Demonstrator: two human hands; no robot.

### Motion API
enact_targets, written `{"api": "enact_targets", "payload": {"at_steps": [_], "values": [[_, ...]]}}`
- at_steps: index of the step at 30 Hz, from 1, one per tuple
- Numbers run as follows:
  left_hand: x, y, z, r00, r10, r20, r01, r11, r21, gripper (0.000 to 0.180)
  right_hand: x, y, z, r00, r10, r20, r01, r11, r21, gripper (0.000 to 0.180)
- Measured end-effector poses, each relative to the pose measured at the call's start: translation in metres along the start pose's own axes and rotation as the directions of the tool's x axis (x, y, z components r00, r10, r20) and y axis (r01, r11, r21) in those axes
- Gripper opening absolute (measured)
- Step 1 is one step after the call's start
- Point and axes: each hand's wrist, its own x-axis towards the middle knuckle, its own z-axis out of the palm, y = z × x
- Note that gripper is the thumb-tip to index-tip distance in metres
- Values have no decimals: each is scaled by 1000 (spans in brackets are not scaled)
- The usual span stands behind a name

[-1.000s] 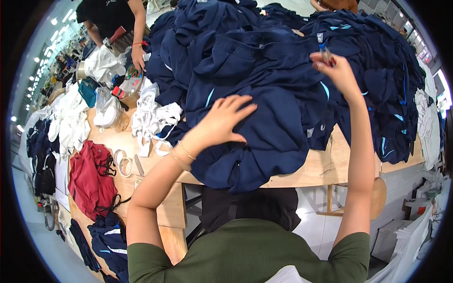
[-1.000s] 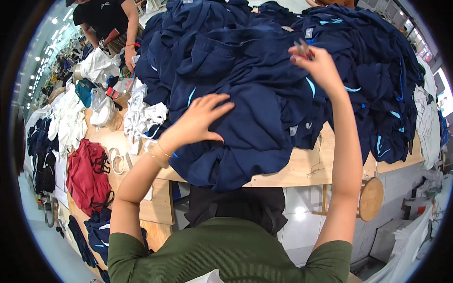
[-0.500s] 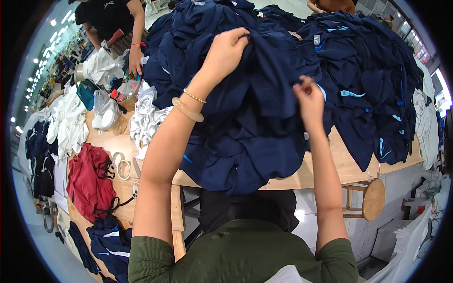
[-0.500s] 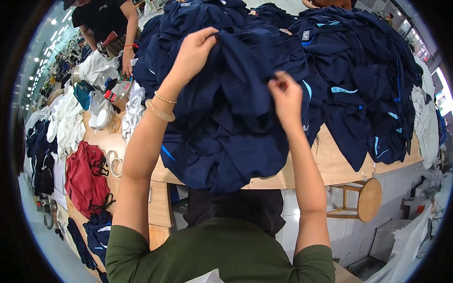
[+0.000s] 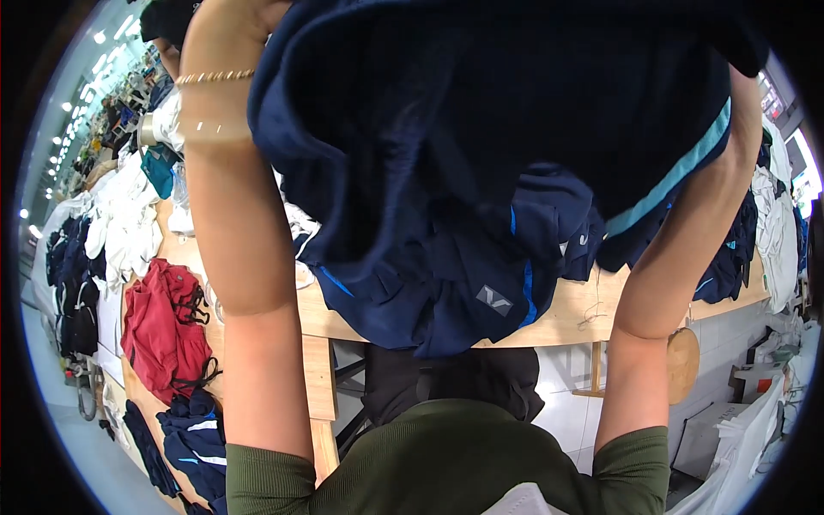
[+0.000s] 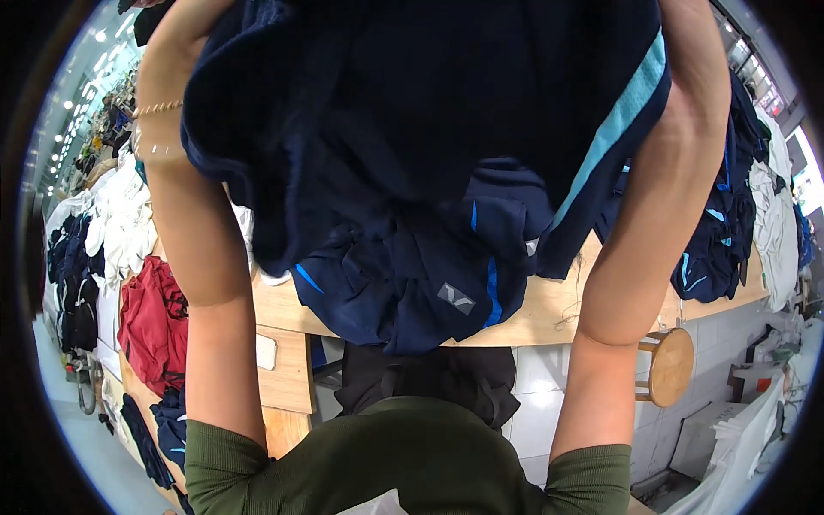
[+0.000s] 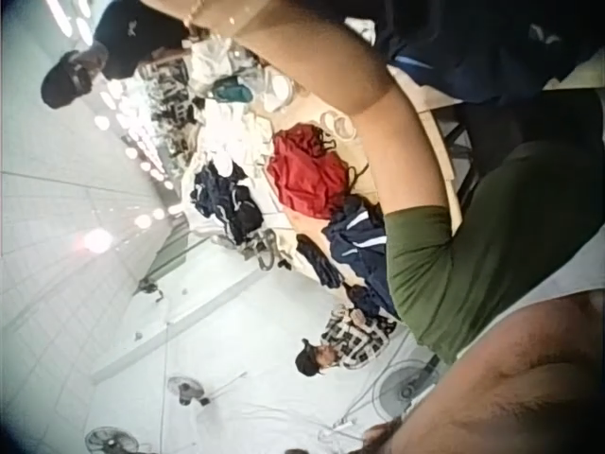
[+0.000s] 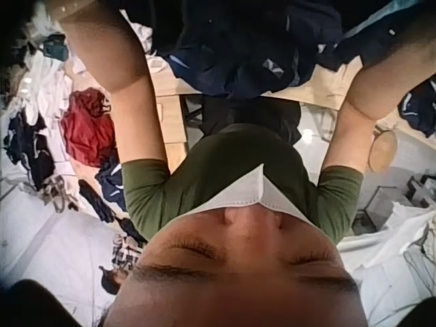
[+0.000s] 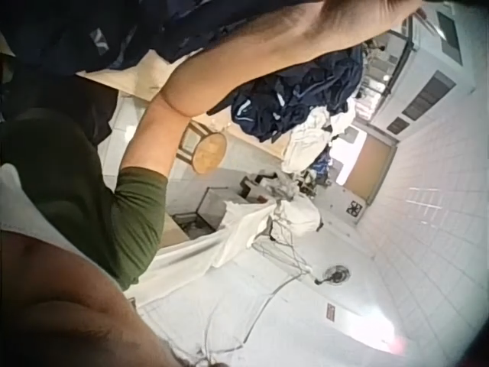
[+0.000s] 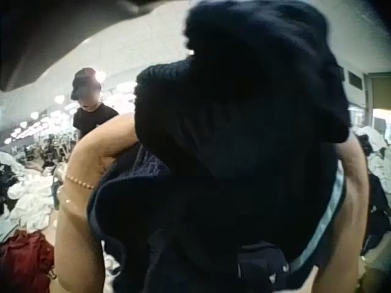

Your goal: Trim loose threads and inspect labels on finished athletic shorts at a garment factory workbench.

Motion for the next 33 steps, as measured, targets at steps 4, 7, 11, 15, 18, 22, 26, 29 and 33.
{"api": "enact_targets", "payload": {"at_steps": [4, 7, 11, 15, 18, 22, 26, 29, 33], "values": [[1, -42, 109, 756, -595, 273, 623, 527, -577, 28, -14, 3, -2, 981, 137, -140, -137, 991, 16, 25], [-51, -60, 157, 694, -641, 327, 720, 622, -307, 26, -11, 71, -92, 956, 249, -153, -283, 917, -280, 19], [-130, -20, 203, 700, -703, -128, 564, 653, -505, 15, -57, 92, -179, 945, 188, -267, -325, 611, -721, 26], [-150, 66, 219, 795, -601, -78, 505, 727, -465, 15, -69, 61, -141, 997, 37, -61, -69, 682, -728, 24], [-140, 92, 251, 823, -546, -156, 511, 832, -217, 30, -67, 52, -76, 925, 74, 373, 236, 659, -715, 29], [-136, 94, 270, 807, -584, -93, 587, 810, 4, 43, -69, 96, -24, 688, 178, 704, 684, 164, -711, 30], [-153, 75, 263, 783, -619, -59, 621, 774, 128, 38, -31, 108, -35, 752, 173, 636, 641, 32, -767, 11], [-160, 51, 234, 745, -655, 126, 659, 693, -291, 28, -6, 85, -50, 809, 257, 529, 264, 645, -717, 7], [-158, 45, 165, 756, -647, 100, 439, 388, -810, 34, -7, 29, -50, 906, 176, 386, 70, 835, -545, 12]]}}
